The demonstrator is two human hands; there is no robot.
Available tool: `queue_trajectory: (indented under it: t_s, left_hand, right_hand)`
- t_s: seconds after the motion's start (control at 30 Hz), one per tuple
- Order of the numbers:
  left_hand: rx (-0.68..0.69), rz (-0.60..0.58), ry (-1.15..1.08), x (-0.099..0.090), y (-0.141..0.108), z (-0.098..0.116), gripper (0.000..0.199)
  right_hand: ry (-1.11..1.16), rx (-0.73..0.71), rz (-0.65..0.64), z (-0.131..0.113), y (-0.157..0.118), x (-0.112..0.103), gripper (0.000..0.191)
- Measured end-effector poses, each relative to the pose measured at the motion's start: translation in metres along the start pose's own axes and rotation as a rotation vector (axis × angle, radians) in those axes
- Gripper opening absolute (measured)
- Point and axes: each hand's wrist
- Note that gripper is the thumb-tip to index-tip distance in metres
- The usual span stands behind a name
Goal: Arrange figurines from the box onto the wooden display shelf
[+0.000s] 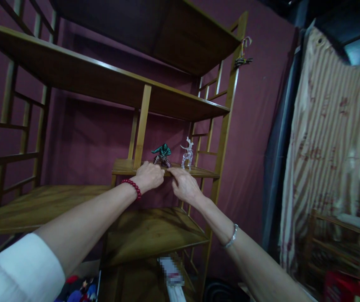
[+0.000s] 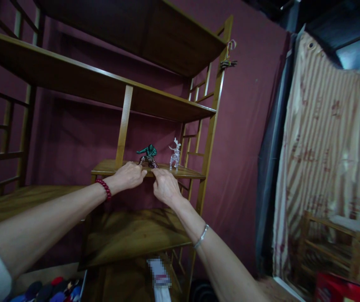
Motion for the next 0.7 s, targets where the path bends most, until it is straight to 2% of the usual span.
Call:
queue_trajectory:
  t_s: [0.13, 0.3, 0.5, 0.7]
  left_hand:
    - [-0.032, 0.016, 0.023, -0.001, -0.005, 0.002, 0.040]
    - [-0.097, 0.097, 0.013, 0.005, -0.010, 0.003, 0.033]
    - [-0.090, 0.162, -0.083, 0.012, -0.012, -0.003, 0.029]
    - [-0.054, 0.227, -0.155, 0.010, -0.016, -0.005, 0.026]
  right_hand:
    - [0.015, -0.011, 0.004, -0.005, 0.002, -0.001, 0.047]
    - [0.069, -0.046, 0.021, -0.008, 0.004, 0.002, 0.047]
    - [0.145, -0.100, 0.055, -0.013, 0.009, 0.006, 0.045]
    - [0.219, -0.140, 0.084, -0.025, 0.014, 0.004, 0.043]
Point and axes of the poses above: each hand's wrist, its own y-axis towards the middle knuckle, its own x-axis out of the palm, z = x × y, and after that the axes turned 1 degree about -x, right-handed
